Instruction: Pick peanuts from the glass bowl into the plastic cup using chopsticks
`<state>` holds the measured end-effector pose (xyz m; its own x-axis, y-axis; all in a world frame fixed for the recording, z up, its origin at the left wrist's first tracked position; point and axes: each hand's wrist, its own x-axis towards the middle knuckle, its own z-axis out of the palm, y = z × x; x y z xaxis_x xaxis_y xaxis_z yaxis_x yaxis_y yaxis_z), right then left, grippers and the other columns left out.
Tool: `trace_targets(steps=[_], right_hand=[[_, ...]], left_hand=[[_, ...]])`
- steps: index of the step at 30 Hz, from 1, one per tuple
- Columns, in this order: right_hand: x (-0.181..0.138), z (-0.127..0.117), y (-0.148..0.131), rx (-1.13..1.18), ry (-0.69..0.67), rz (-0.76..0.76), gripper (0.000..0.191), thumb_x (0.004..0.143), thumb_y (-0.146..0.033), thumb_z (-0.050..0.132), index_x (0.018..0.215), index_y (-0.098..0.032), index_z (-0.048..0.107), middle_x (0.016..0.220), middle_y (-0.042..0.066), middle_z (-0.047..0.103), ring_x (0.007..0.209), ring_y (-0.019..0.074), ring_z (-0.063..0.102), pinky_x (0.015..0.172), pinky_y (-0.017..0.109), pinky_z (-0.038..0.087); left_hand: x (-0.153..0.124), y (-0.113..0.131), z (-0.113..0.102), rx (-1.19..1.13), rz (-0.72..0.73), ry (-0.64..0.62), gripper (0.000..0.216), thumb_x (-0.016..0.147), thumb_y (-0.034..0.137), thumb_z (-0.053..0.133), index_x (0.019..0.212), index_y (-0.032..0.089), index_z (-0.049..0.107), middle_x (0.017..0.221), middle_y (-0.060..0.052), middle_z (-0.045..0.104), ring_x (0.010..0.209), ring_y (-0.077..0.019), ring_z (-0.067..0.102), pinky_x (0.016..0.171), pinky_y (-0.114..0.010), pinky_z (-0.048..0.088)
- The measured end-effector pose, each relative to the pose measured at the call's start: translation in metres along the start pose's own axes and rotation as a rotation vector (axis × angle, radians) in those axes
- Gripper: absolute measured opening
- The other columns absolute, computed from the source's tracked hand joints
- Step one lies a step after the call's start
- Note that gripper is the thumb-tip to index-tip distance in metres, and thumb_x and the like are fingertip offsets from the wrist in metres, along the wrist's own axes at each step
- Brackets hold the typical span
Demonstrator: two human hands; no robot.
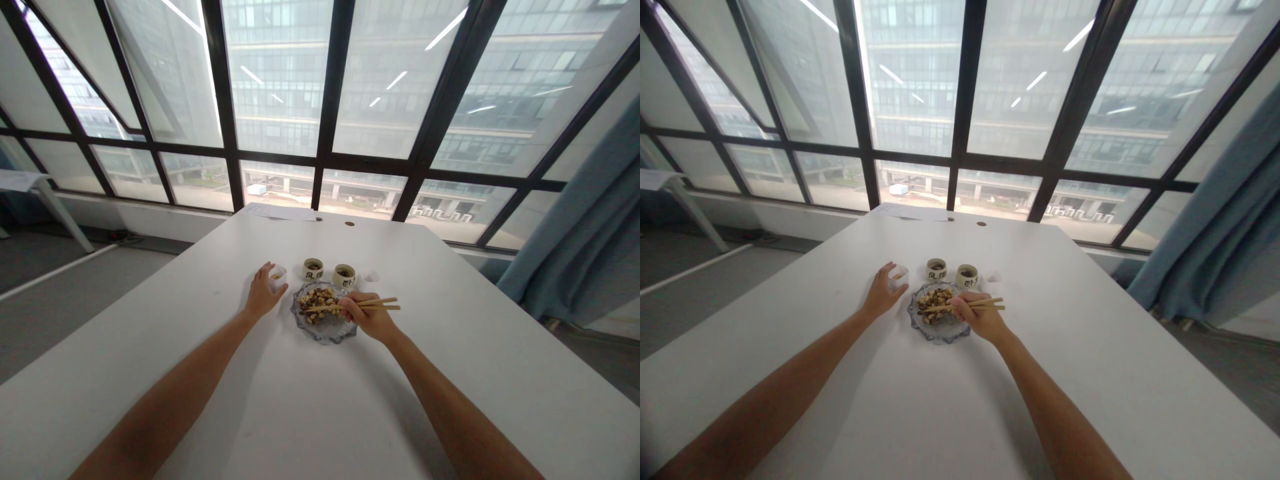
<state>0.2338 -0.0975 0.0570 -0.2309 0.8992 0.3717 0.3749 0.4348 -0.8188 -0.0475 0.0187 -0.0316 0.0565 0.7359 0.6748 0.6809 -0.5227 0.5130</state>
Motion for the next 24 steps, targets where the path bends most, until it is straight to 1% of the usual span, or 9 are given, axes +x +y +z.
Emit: trace_targets(steps=[5, 13, 17, 21, 24], right_hand=[[0.001, 0.002, 0.006, 0.062, 0.043, 0.021, 0.041, 0.088, -0.051, 0.059, 0.064, -0.019, 0.067, 0.053, 0.003, 0.064, 0.045, 0.0137, 0.055, 0.042, 0.024, 0.043], [0.003, 0.006, 0.021, 0.178, 0.099, 0.108, 0.046, 0.084, -0.061, 0.059, 0.064, -0.020, 0.064, 0.055, 0.003, 0.064, 0.044, 0.0139, 0.056, 0.041, 0.025, 0.044], [0.002, 0.008, 0.021, 0.205, 0.103, 0.124, 0.046, 0.084, -0.063, 0.057, 0.068, -0.020, 0.064, 0.054, 0.003, 0.064, 0.043, 0.0141, 0.056, 0.041, 0.025, 0.045], [0.002, 0.010, 0.019, 0.216, 0.142, 0.147, 0.048, 0.080, -0.067, 0.059, 0.072, -0.020, 0.065, 0.054, 0.002, 0.065, 0.042, 0.0147, 0.056, 0.039, 0.026, 0.045], [0.003, 0.008, 0.017, 0.217, 0.162, 0.153, 0.050, 0.079, -0.069, 0.058, 0.071, -0.020, 0.064, 0.053, 0.002, 0.065, 0.040, 0.0141, 0.056, 0.037, 0.025, 0.044]], left_hand=[[0.000, -0.001, 0.001, 0.001, -0.007, 0.004, 0.063, 0.078, 0.033, 0.070, 0.132, 0.023, 0.040, 0.139, -0.016, 0.048, 0.133, -0.0321, 0.045, 0.109, -0.054, 0.039], [0.000, 0.000, 0.001, 0.007, -0.018, 0.002, 0.062, 0.078, 0.033, 0.069, 0.132, 0.022, 0.040, 0.140, -0.016, 0.048, 0.132, -0.0315, 0.046, 0.109, -0.053, 0.040], [0.000, 0.000, 0.001, 0.007, -0.007, 0.000, 0.062, 0.078, 0.032, 0.069, 0.132, 0.022, 0.040, 0.139, -0.016, 0.048, 0.132, -0.0315, 0.045, 0.109, -0.053, 0.040], [0.000, 0.000, 0.001, -0.001, 0.000, 0.003, 0.062, 0.078, 0.032, 0.069, 0.132, 0.023, 0.039, 0.139, -0.016, 0.048, 0.132, -0.0312, 0.045, 0.109, -0.053, 0.039], [0.000, 0.000, 0.001, 0.000, 0.000, 0.000, 0.062, 0.078, 0.032, 0.069, 0.131, 0.021, 0.039, 0.139, -0.017, 0.048, 0.133, -0.0316, 0.045, 0.110, -0.053, 0.039]])
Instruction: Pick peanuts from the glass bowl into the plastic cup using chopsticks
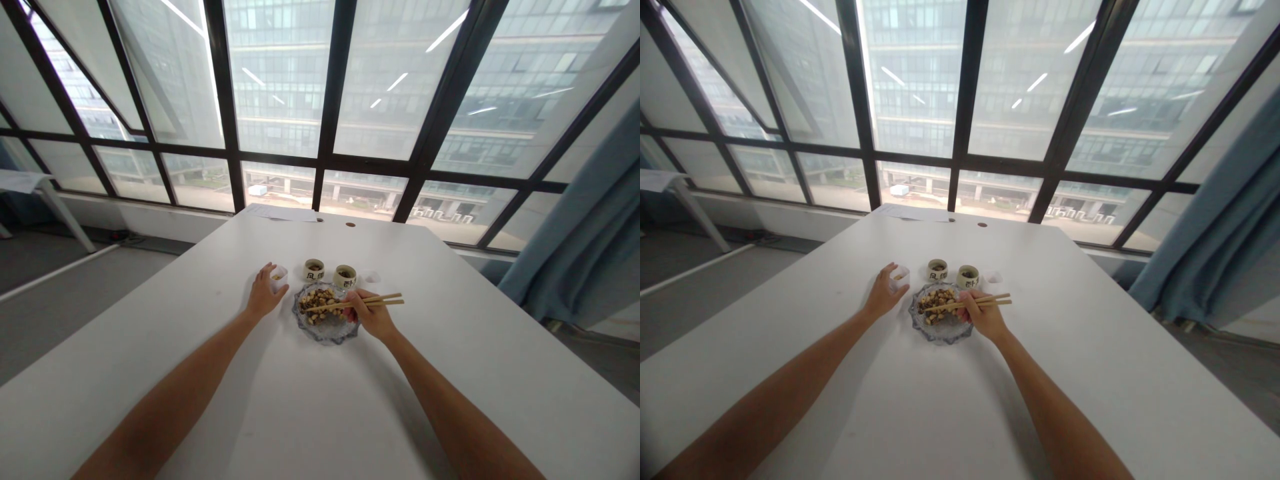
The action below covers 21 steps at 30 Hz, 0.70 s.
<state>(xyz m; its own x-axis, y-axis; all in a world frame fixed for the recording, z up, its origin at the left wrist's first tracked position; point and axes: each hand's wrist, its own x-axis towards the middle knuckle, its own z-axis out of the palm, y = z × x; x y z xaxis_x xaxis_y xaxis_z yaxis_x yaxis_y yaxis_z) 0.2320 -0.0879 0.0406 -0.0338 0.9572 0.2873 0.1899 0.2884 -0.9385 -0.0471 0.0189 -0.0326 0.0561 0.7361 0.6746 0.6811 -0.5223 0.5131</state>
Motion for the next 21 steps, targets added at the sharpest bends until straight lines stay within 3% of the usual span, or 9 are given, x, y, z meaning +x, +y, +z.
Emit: trace_targets(steps=[7, 21], right_hand=[[0.0023, -0.0076, -0.0026, -0.002, 0.038, -0.008, 0.053, 0.078, -0.071, 0.057, 0.070, -0.019, 0.063, 0.052, 0.002, 0.063, 0.039, 0.0136, 0.054, 0.036, 0.024, 0.042], [-0.0008, 0.0012, -0.0023, -0.019, 0.029, -0.016, 0.051, 0.079, -0.069, 0.059, 0.069, -0.020, 0.064, 0.052, 0.002, 0.063, 0.040, 0.0137, 0.055, 0.035, 0.024, 0.042]], left_hand=[[-0.0003, -0.0008, 0.0006, -0.004, 0.004, 0.001, 0.062, 0.078, 0.032, 0.068, 0.132, 0.023, 0.039, 0.139, -0.017, 0.048, 0.133, -0.0320, 0.045, 0.110, -0.054, 0.039], [0.0004, 0.0010, -0.0018, -0.013, -0.006, -0.015, 0.062, 0.078, 0.031, 0.068, 0.132, 0.019, 0.040, 0.140, -0.018, 0.046, 0.134, -0.0329, 0.043, 0.112, -0.052, 0.037]])
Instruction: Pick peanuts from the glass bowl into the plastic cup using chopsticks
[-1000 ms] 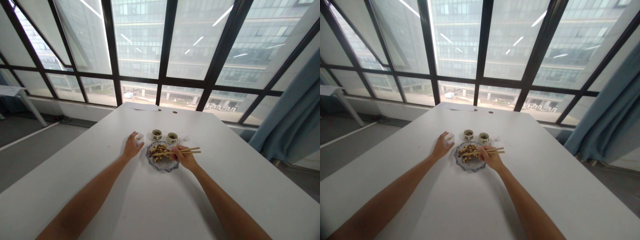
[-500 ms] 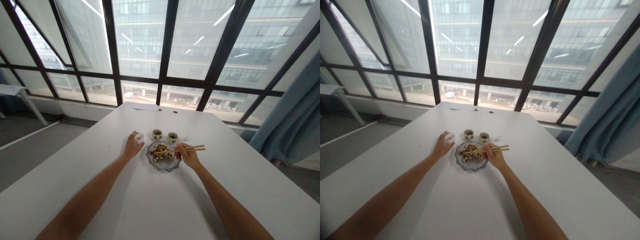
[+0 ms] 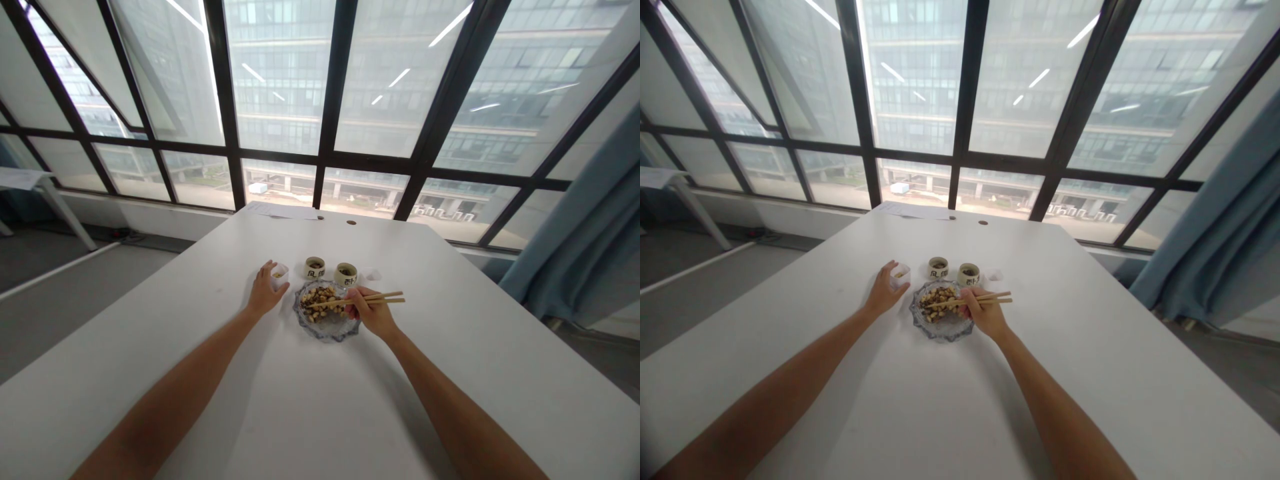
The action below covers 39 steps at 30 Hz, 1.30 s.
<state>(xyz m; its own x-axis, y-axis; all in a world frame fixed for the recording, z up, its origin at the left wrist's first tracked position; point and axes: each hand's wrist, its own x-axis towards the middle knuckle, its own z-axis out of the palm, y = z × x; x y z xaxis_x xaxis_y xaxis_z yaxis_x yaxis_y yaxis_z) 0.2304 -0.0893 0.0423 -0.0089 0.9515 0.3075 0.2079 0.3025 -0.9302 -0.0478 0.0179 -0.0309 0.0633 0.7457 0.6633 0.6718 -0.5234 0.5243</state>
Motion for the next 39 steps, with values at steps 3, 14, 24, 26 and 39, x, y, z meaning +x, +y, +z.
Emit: trace_targets(steps=[3, 14, 24, 26, 39], right_hand=[[0.002, -0.005, -0.001, 0.038, 0.053, 0.014, 0.053, 0.077, -0.071, 0.060, 0.067, -0.019, 0.063, 0.049, 0.002, 0.062, 0.036, 0.0127, 0.053, 0.033, 0.023, 0.040], [0.020, -0.031, 0.005, 0.346, 0.377, 0.067, 0.058, 0.071, -0.074, 0.064, 0.065, -0.016, 0.060, 0.045, 0.002, 0.060, 0.030, 0.0096, 0.048, 0.027, 0.019, 0.034], [0.021, -0.034, 0.007, 0.389, 0.414, 0.079, 0.056, 0.069, -0.071, 0.068, 0.065, -0.015, 0.061, 0.044, 0.002, 0.060, 0.030, 0.0097, 0.048, 0.027, 0.020, 0.033], [0.021, -0.035, 0.008, 0.385, 0.417, 0.077, 0.056, 0.070, -0.071, 0.067, 0.065, -0.015, 0.060, 0.045, 0.002, 0.060, 0.030, 0.0099, 0.049, 0.027, 0.020, 0.033], [0.027, -0.053, 0.010, 0.439, 0.566, 0.036, 0.055, 0.073, -0.069, 0.066, 0.066, -0.015, 0.059, 0.044, 0.000, 0.058, 0.031, 0.0090, 0.048, 0.028, 0.019, 0.033]], left_hand=[[0.000, -0.002, 0.001, 0.005, 0.003, 0.021, 0.064, 0.077, 0.031, 0.069, 0.132, 0.017, 0.039, 0.139, -0.018, 0.046, 0.134, -0.0332, 0.043, 0.113, -0.051, 0.036], [0.002, -0.003, 0.001, -0.100, -0.049, 0.057, 0.069, 0.072, 0.021, 0.069, 0.135, 0.019, 0.040, 0.134, -0.014, 0.053, 0.124, -0.0290, 0.052, 0.103, -0.047, 0.047], [0.003, 0.006, -0.005, -0.119, 0.049, 0.066, 0.068, 0.072, 0.014, 0.065, 0.136, 0.018, 0.041, 0.131, -0.013, 0.053, 0.123, -0.0280, 0.052, 0.106, -0.047, 0.045], [0.002, 0.006, -0.004, -0.116, 0.030, 0.062, 0.068, 0.072, 0.014, 0.065, 0.135, 0.018, 0.042, 0.131, -0.013, 0.054, 0.123, -0.0281, 0.052, 0.105, -0.046, 0.046], [0.044, 0.010, -0.005, 0.090, -0.002, -0.111, 0.080, 0.073, 0.049, 0.072, 0.138, 0.017, 0.039, 0.141, -0.019, 0.050, 0.131, -0.0337, 0.047, 0.111, -0.052, 0.034]])
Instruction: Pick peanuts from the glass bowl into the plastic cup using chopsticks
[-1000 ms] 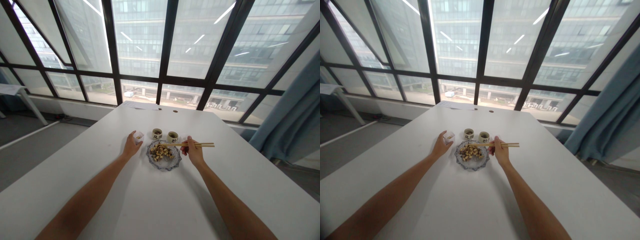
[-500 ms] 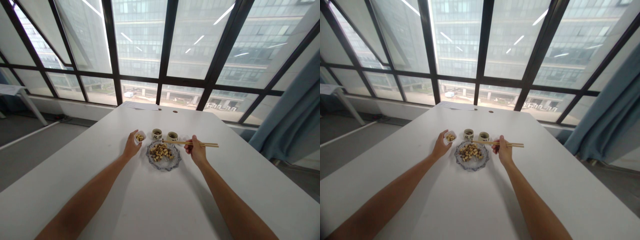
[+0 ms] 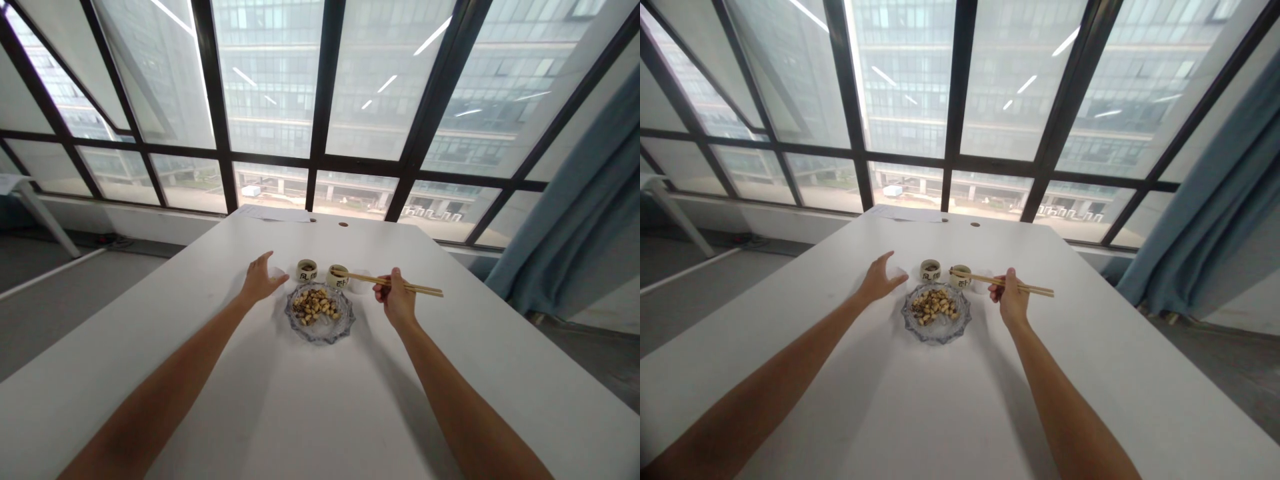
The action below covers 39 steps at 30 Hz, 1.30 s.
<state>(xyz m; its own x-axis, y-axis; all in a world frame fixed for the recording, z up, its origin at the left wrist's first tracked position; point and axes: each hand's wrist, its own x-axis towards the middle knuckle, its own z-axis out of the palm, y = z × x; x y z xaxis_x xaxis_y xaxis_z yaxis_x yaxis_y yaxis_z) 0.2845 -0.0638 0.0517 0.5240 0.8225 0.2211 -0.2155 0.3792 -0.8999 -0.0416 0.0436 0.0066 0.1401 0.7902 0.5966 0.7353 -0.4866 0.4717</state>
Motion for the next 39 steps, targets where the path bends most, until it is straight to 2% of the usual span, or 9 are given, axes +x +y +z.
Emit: trace_targets(steps=[4, 6, 11, 18, 24, 28, 34, 36, 39], right_hand=[[-0.003, 0.008, 0.003, -0.044, 0.021, -0.071, 0.057, 0.073, -0.072, 0.063, 0.068, -0.015, 0.059, 0.047, 0.000, 0.061, 0.033, 0.0096, 0.050, 0.030, 0.020, 0.036], [-0.005, 0.018, 0.005, -0.100, 0.006, -0.121, 0.058, 0.076, -0.072, 0.060, 0.070, -0.015, 0.060, 0.048, 0.001, 0.062, 0.034, 0.0103, 0.052, 0.031, 0.020, 0.037], [0.000, 0.049, 0.013, -0.231, -0.079, -0.194, 0.057, 0.081, -0.072, 0.053, 0.069, -0.017, 0.060, 0.047, 0.001, 0.061, 0.034, 0.0104, 0.051, 0.031, 0.021, 0.038], [0.010, 0.071, 0.019, -0.343, -0.222, -0.158, 0.057, 0.075, -0.073, 0.059, 0.070, -0.016, 0.063, 0.052, 0.003, 0.064, 0.041, 0.0125, 0.057, 0.037, 0.022, 0.045], [-0.010, 0.041, -0.016, -0.371, -0.189, -0.208, 0.060, 0.080, -0.073, 0.053, 0.064, -0.016, 0.063, 0.045, 0.002, 0.059, 0.033, 0.0089, 0.049, 0.031, 0.019, 0.036], [-0.023, 0.027, -0.021, -0.448, -0.261, -0.216, 0.057, 0.080, -0.070, 0.056, 0.064, -0.016, 0.065, 0.044, 0.001, 0.058, 0.033, 0.0087, 0.047, 0.031, 0.019, 0.034], [-0.026, 0.026, -0.012, -0.542, -0.422, -0.243, 0.048, 0.080, -0.062, 0.064, 0.063, -0.018, 0.068, 0.049, 0.001, 0.060, 0.040, 0.0095, 0.052, 0.035, 0.019, 0.037], [-0.027, 0.025, -0.010, -0.540, -0.438, -0.246, 0.048, 0.080, -0.063, 0.064, 0.063, -0.018, 0.068, 0.049, 0.001, 0.060, 0.039, 0.0095, 0.051, 0.035, 0.019, 0.037], [-0.027, 0.020, -0.007, -0.484, -0.332, -0.240, 0.052, 0.080, -0.066, 0.061, 0.065, -0.017, 0.067, 0.047, 0.001, 0.060, 0.036, 0.0099, 0.051, 0.034, 0.020, 0.037]], left_hand=[[0.040, 0.040, 0.017, 0.162, 0.083, -0.304, 0.077, 0.078, 0.052, 0.065, 0.141, 0.020, 0.037, 0.141, -0.015, 0.052, 0.133, -0.0337, 0.045, 0.116, -0.058, 0.017], [0.056, 0.054, 0.030, 0.206, 0.037, -0.467, 0.080, 0.077, 0.052, 0.065, 0.143, 0.020, 0.033, 0.141, -0.016, 0.052, 0.135, -0.0340, 0.044, 0.116, -0.060, 0.014], [0.074, 0.055, 0.044, 0.173, 0.017, -0.612, 0.077, 0.073, 0.045, 0.070, 0.139, 0.024, 0.037, 0.128, -0.010, 0.065, 0.121, -0.0283, 0.058, 0.112, -0.051, 0.029], [0.066, 0.045, 0.039, 0.054, 0.099, -0.551, 0.083, 0.065, 0.039, 0.078, 0.136, 0.020, 0.039, 0.125, -0.010, 0.067, 0.115, -0.0270, 0.062, 0.108, -0.042, 0.036], [0.068, 0.045, 0.046, 0.068, 0.068, -0.525, 0.073, 0.071, 0.043, 0.072, 0.134, 0.022, 0.044, 0.118, -0.008, 0.069, 0.111, -0.0262, 0.064, 0.101, -0.039, 0.043], [0.066, 0.044, 0.046, 0.116, 0.091, -0.503, 0.066, 0.075, 0.045, 0.067, 0.133, 0.024, 0.045, 0.119, -0.008, 0.068, 0.114, -0.0281, 0.062, 0.110, -0.048, 0.034], [0.028, 0.027, 0.011, 0.086, 0.156, -0.233, 0.050, 0.085, 0.046, 0.057, 0.128, 0.021, 0.051, 0.137, -0.013, 0.057, 0.131, -0.0296, 0.049, 0.117, -0.056, 0.019], [0.010, 0.017, -0.002, 0.081, 0.127, -0.125, 0.048, 0.085, 0.045, 0.059, 0.125, 0.021, 0.053, 0.138, -0.013, 0.055, 0.131, -0.0302, 0.048, 0.117, -0.056, 0.021], [-0.014, -0.001, -0.011, 0.043, 0.063, 0.010, 0.054, 0.082, 0.047, 0.064, 0.126, 0.020, 0.051, 0.136, -0.015, 0.056, 0.130, -0.0310, 0.049, 0.113, -0.052, 0.032]])
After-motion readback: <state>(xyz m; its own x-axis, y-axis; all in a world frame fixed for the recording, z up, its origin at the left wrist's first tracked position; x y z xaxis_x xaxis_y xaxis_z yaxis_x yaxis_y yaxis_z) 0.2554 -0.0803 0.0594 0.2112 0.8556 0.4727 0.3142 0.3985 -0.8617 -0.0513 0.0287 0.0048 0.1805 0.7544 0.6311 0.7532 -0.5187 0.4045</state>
